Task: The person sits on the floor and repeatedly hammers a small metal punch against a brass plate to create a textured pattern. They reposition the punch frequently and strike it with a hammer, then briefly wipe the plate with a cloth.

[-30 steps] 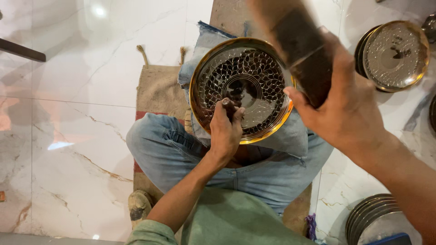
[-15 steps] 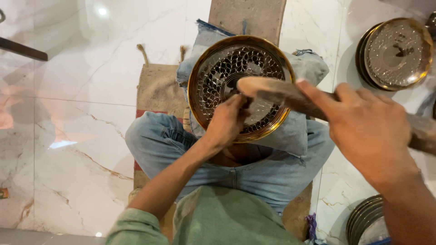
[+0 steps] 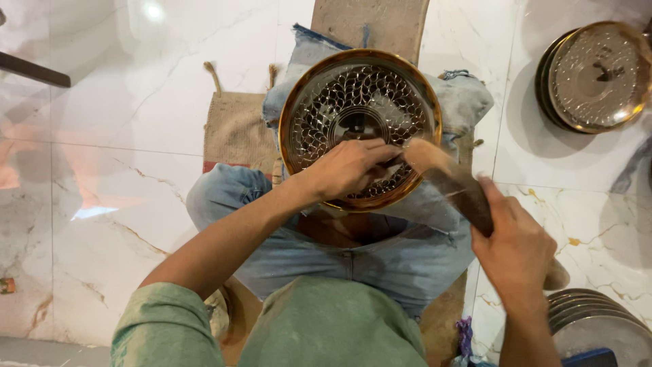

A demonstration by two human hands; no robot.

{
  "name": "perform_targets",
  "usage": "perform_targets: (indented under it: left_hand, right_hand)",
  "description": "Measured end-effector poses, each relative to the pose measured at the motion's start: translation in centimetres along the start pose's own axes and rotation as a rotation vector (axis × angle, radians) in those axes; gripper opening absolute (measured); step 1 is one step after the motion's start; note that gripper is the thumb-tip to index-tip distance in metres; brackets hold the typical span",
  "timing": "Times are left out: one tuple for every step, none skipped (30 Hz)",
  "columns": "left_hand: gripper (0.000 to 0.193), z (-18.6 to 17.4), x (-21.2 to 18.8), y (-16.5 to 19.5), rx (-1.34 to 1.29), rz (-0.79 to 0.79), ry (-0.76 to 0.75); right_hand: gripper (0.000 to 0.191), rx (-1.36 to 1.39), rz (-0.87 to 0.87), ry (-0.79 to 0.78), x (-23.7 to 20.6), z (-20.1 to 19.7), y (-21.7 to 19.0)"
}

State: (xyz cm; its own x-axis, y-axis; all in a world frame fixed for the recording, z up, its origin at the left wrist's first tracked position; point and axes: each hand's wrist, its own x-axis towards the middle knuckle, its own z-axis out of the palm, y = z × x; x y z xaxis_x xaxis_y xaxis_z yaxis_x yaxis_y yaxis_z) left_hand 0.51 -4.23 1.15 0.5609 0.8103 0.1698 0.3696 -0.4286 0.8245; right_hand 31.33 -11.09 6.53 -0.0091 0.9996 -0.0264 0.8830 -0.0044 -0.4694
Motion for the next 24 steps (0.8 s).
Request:
perform_targets:
  left_hand:
    - [0.045, -0.1, 0.3, 0.0, -0.016, 0.007, -0.034]
    - [0.048, -0.4, 0.6, -0.1, -0.029, 0.011, -0.064]
    - [0.046, -0.5, 0.9, -0.2, -0.05, 0.068, -0.095]
    - [0.045, -0.7, 1.4, -0.3, -0.076, 0.121, -0.126]
    - [0.043, -0.7, 1.7, -0.4, -0.096, 0.179, -0.159]
    - [0.044, -0.8, 2.1, -0.5, -0.074, 0.162, -0.213]
    - [0.045, -0.9, 2.5, -0.5, -0.052, 0.146, -0.271]
    - [0.046, -0.9, 2.7, -0.5, -0.04, 0.128, -0.334]
    - [0.044, -0.8, 2.8, -0.4, -0.03, 0.157, -0.353]
    - [0.042, -0.9, 3.0, -0.4, -0.021, 0.192, -0.378]
    - [0.041, -1.0, 3.2, -0.5, -0.001, 0.23, -0.399]
    - [0.043, -1.1, 3.3, -0.5, -0.05, 0.163, -0.36]
    - [0.045, -1.2, 3.4, -0.6, -0.104, 0.102, -0.327]
    - [0.047, -1.2, 3.4, -0.6, -0.162, 0.032, -0.291]
    - [0.048, -1.1, 3.4, -0.5, -0.142, -0.008, -0.332]
    - [0.049, -1.2, 3.6, -0.6, -0.12, -0.045, -0.371]
    - [0.05, -1.3, 3.8, -0.7, -0.088, -0.081, -0.403]
    - [0.05, -1.5, 3.8, -0.8, -0.048, -0.01, -0.404]
    - [0.051, -1.6, 3.9, -0.8, -0.01, 0.064, -0.411]
    - [0.052, -1.6, 4.0, -0.8, 0.025, 0.139, -0.42]
    - [0.051, -1.7, 4.1, -0.8, 0.012, 0.145, -0.422]
    - [0.05, -1.7, 4.1, -0.8, -0.002, 0.152, -0.428]
    - [0.049, -1.7, 4.2, -0.8, -0.014, 0.158, -0.432]
    - [0.048, -1.7, 4.2, -0.8, -0.023, 0.147, -0.451]
  right_hand:
    - [0.075, 0.038, -0.042, 0.05, -0.4, 0.4, 0.6]
    - [0.079, 0.077, -0.089, 0.097, -0.8, 1.0, 1.1]
    - [0.077, 0.021, -0.048, 0.075, -1.3, 1.7, 1.5]
    - [0.075, -0.038, -0.005, 0.049, -2.0, 2.4, 1.8]
    - [0.073, -0.096, 0.038, 0.03, -2.7, 3.1, 2.1]
    - [0.073, 0.048, 0.035, 0.122, -3.6, 4.1, 2.1]
    - [0.074, 0.192, 0.035, 0.214, -4.7, 5.1, 2.0]
    - [0.075, 0.333, 0.044, 0.3, -5.7, 5.7, 1.9]
    - [0.074, 0.136, 0.055, 0.237, -6.7, 6.2, 1.8]
    - [0.075, -0.061, 0.07, 0.177, -7.7, 6.6, 1.6]
    - [0.076, -0.253, 0.079, 0.123, -8.3, 7.0, 1.5]
    - [0.078, -0.071, 0.154, 0.125, -8.8, 7.2, 1.4]
    - [0.081, 0.11, 0.236, 0.128, -9.1, 7.3, 1.3]
    - [0.085, 0.29, 0.312, 0.121, -9.3, 7.4, 1.2]
    - [0.083, 0.317, 0.344, 0.081, -9.3, 7.4, 1.2]
    - [0.081, 0.345, 0.374, 0.044, -9.2, 7.5, 1.1]
    - [0.079, 0.378, 0.391, 0.009, -9.0, 7.6, 1.1]
    - [0.085, 0.409, 0.415, 0.015, -8.8, 7.7, 1.1]
    - [0.092, 0.44, 0.446, 0.024, -8.6, 7.8, 1.1]
    - [0.098, 0.469, 0.479, 0.032, -8.5, 8.0, 1.1]
    - [0.099, 0.697, 0.453, 0.127, -8.3, 8.2, 1.2]
    - [0.1, 0.923, 0.423, 0.226, -8.2, 8.4, 1.3]
    - [0.101, 1.148, 0.385, 0.327, -8.1, 8.5, 1.4]
    - [0.096, 0.905, 0.279, 0.341, -7.9, 8.6, 1.6]
